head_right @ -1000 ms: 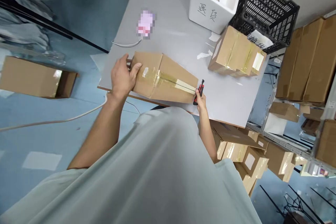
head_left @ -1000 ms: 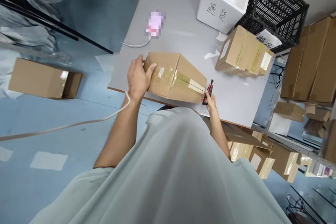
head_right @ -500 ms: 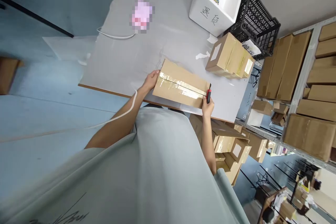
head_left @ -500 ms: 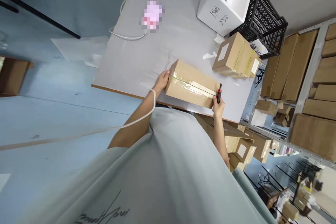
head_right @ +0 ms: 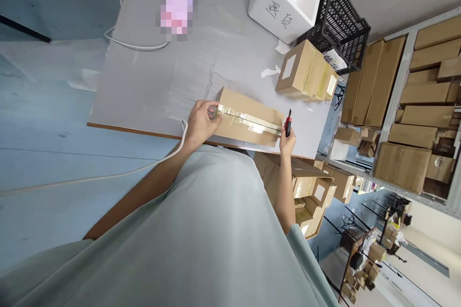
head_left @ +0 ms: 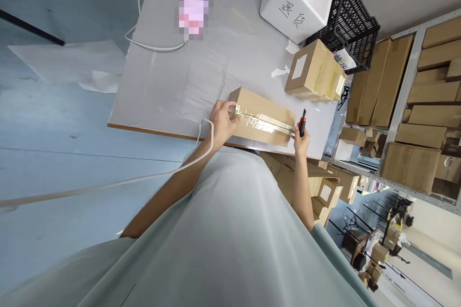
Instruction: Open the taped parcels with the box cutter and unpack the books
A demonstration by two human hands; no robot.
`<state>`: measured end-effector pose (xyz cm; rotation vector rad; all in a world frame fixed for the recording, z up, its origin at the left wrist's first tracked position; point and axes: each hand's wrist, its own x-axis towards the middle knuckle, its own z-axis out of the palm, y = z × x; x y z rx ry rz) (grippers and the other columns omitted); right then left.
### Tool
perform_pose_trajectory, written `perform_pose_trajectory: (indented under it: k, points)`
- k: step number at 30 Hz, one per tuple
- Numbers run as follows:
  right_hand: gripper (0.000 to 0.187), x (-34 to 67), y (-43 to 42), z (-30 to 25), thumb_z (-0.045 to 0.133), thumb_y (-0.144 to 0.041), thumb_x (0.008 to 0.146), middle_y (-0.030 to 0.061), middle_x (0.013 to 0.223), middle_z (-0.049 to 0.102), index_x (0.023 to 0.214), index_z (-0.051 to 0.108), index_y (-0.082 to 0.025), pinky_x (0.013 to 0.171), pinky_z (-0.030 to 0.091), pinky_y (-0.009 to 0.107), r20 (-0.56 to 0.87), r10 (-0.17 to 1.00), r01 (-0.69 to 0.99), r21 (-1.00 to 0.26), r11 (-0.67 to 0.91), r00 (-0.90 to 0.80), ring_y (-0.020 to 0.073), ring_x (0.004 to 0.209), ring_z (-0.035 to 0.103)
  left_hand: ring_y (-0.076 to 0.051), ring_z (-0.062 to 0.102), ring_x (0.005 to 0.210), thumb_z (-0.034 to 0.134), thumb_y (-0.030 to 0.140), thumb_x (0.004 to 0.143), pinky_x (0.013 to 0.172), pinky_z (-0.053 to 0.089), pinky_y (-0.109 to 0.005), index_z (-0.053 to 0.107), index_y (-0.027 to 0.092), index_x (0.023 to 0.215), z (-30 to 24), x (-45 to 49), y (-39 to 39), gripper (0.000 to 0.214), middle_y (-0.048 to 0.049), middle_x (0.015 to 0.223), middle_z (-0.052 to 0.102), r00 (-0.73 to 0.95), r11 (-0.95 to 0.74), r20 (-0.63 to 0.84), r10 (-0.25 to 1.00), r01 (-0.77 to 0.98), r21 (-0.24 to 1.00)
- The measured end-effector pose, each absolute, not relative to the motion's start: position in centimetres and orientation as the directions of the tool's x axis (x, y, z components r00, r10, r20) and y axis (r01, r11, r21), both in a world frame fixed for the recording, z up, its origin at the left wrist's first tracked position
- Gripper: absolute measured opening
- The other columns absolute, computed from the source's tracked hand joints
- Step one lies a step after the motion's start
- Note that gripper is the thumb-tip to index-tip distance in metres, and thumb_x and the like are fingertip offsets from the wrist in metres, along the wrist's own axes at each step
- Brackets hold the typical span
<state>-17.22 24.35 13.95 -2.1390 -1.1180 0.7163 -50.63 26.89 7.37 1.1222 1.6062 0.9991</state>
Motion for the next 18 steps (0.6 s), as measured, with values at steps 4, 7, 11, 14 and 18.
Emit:
perform_pose_trajectory:
  k: [4,7,11,14,18]
  points:
    - [0.055,-17.9,24.3,14.2,0.067,-0.070,0.102,0.0081,0.103,0.082,0.114,0.081,-0.018,0.086,0.069,0.035,-0.132,0.869,0.585,-0.690,-0.427,0.478,0.0260,0.107,0.075,-0.029,0.077,0.110,0.081,0.004,0.078,0.104,0.067,-0.047,0.076,0.025,0.115,6.9,-50.3,27.5,0.042,-0.0098,0.124,0.077,-0.195,0.292,-0.254,0.947,0.202,0.935]
    - [0.058,-18.4,23.8,14.2,0.068,-0.071,0.100,0.0101,0.107,0.084,0.118,0.082,-0.017,0.087,0.069,0.037,-0.129,0.860,0.559,-0.711,-0.427,0.493,0.0281,0.114,0.075,-0.027,0.077,0.100,0.079,0.006,0.077,0.104,0.066,-0.048,0.075,0.025,0.112,6.4,-50.1,27.7,0.040,-0.0066,0.115,0.082,-0.194,0.347,-0.316,0.929,0.155,0.925]
    - [0.060,-18.8,23.2,14.2,0.068,-0.070,0.099,0.0125,0.119,0.084,0.124,0.081,-0.017,0.088,0.069,0.036,-0.123,0.856,0.537,-0.732,-0.420,0.503,0.0287,0.119,0.075,-0.025,0.076,0.090,0.076,0.008,0.071,0.095,0.067,-0.044,0.076,0.025,0.103,6.4,-50.2,27.7,0.035,-0.0044,0.105,0.084,-0.176,0.399,-0.383,0.907,0.067,0.914]
    - [0.060,-18.8,23.2,14.2,0.068,-0.069,0.099,0.0136,0.129,0.082,0.128,0.081,-0.018,0.090,0.069,0.037,-0.102,0.864,0.567,-0.715,-0.409,0.493,0.0278,0.119,0.075,-0.025,0.076,0.087,0.067,0.008,0.073,0.092,0.067,-0.043,0.075,0.026,0.090,7.0,-50.2,27.5,0.026,-0.0038,0.092,0.081,-0.123,0.324,-0.313,0.942,0.073,0.943]
    - [0.058,-18.8,23.8,14.3,0.071,-0.065,0.099,0.0144,0.128,0.083,0.132,0.081,-0.018,0.097,0.068,0.040,-0.113,0.876,0.593,-0.694,-0.408,0.470,0.0296,0.123,0.075,-0.026,0.078,0.093,0.062,0.005,0.075,0.095,0.066,-0.043,0.076,0.027,0.094,7.7,-50.6,27.7,0.033,-0.0032,0.092,0.081,-0.092,0.223,-0.212,0.973,0.131,0.966]
